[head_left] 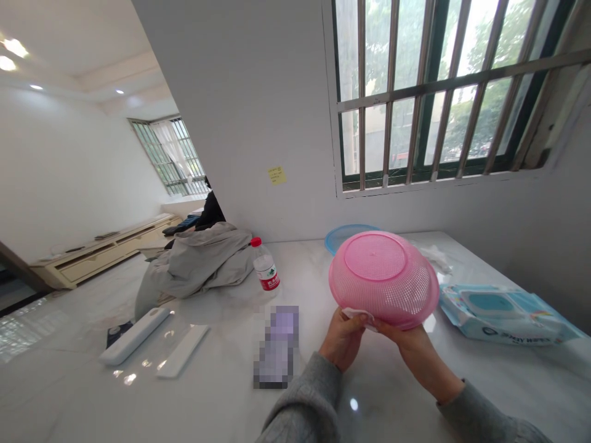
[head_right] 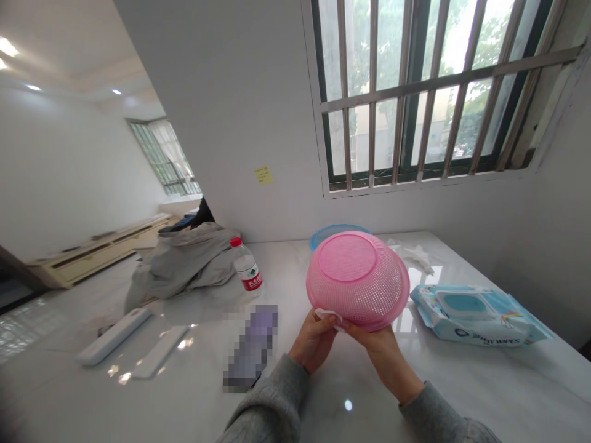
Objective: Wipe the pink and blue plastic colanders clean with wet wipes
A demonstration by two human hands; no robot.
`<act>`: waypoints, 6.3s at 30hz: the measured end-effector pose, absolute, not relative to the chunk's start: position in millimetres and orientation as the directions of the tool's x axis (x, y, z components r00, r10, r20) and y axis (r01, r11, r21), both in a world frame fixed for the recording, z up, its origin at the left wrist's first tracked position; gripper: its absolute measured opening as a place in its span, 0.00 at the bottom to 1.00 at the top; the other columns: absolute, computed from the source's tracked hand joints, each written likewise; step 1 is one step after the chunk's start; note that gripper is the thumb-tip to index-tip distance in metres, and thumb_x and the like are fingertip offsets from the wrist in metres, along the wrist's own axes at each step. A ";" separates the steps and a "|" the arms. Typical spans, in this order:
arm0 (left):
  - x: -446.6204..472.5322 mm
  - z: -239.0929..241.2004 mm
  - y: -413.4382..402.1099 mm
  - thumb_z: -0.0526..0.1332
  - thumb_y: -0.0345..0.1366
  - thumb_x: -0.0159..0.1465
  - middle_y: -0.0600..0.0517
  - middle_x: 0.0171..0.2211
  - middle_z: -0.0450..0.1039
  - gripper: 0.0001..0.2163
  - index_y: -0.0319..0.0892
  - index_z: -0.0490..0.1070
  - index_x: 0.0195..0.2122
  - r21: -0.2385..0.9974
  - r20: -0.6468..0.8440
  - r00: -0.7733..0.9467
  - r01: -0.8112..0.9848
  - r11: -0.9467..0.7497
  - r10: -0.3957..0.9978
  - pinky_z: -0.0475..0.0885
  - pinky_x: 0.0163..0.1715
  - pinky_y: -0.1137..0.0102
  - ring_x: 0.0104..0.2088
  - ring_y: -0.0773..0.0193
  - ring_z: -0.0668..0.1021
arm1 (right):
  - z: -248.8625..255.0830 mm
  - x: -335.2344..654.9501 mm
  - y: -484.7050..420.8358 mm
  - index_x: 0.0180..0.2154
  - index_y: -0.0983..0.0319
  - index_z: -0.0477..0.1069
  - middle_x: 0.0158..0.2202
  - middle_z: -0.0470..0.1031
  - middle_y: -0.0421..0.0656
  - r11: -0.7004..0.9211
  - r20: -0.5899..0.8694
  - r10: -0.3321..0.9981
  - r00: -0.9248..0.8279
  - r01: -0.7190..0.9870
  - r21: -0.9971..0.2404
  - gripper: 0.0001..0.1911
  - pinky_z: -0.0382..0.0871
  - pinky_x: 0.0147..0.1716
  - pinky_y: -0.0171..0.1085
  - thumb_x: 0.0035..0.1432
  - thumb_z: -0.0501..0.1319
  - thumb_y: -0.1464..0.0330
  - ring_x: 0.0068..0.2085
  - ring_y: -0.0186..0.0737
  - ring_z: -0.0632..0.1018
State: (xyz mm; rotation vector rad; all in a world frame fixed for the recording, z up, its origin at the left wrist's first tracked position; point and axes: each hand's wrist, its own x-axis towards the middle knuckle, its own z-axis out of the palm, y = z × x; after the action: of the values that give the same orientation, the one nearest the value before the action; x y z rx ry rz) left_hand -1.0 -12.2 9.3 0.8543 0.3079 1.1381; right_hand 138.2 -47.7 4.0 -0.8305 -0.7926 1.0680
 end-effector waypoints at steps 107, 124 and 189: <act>-6.0 2.8 1.1 0.75 0.36 0.61 0.47 0.57 0.81 0.18 0.45 0.80 0.52 0.539 -0.030 0.244 -0.813 0.221 0.969 0.71 0.62 0.62 0.59 0.56 0.78 | 0.9 186.3 -26.8 0.40 0.62 0.79 0.31 0.83 0.44 0.169 0.063 0.968 0.242 -0.445 -0.880 0.29 0.80 0.31 0.38 0.46 0.79 0.47 0.29 0.40 0.82; -17.4 2.9 16.6 0.62 0.31 0.71 0.44 0.59 0.80 0.11 0.41 0.80 0.52 0.495 -0.278 0.109 -0.835 0.240 0.954 0.77 0.59 0.66 0.64 0.55 0.77 | 14.4 188.5 -34.8 0.44 0.57 0.83 0.35 0.85 0.42 0.206 0.077 0.962 0.262 -0.512 -0.834 0.27 0.81 0.28 0.36 0.46 0.80 0.49 0.29 0.40 0.82; -8.4 -1.8 14.9 0.61 0.37 0.73 0.41 0.52 0.84 0.13 0.38 0.80 0.52 0.546 -0.190 0.086 -0.819 0.178 0.978 0.70 0.67 0.57 0.61 0.53 0.79 | 5.3 223.4 -13.7 0.39 0.54 0.85 0.45 0.87 0.41 0.289 0.051 0.751 0.658 -0.257 -0.922 0.11 0.76 0.57 0.44 0.53 0.72 0.59 0.55 0.51 0.81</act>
State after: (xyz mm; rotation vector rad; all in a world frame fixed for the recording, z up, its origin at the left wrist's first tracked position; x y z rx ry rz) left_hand -8.4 14.9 -1.8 0.3351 0.5808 1.3764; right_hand 223.4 -13.7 5.3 -1.0801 -0.5406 0.7180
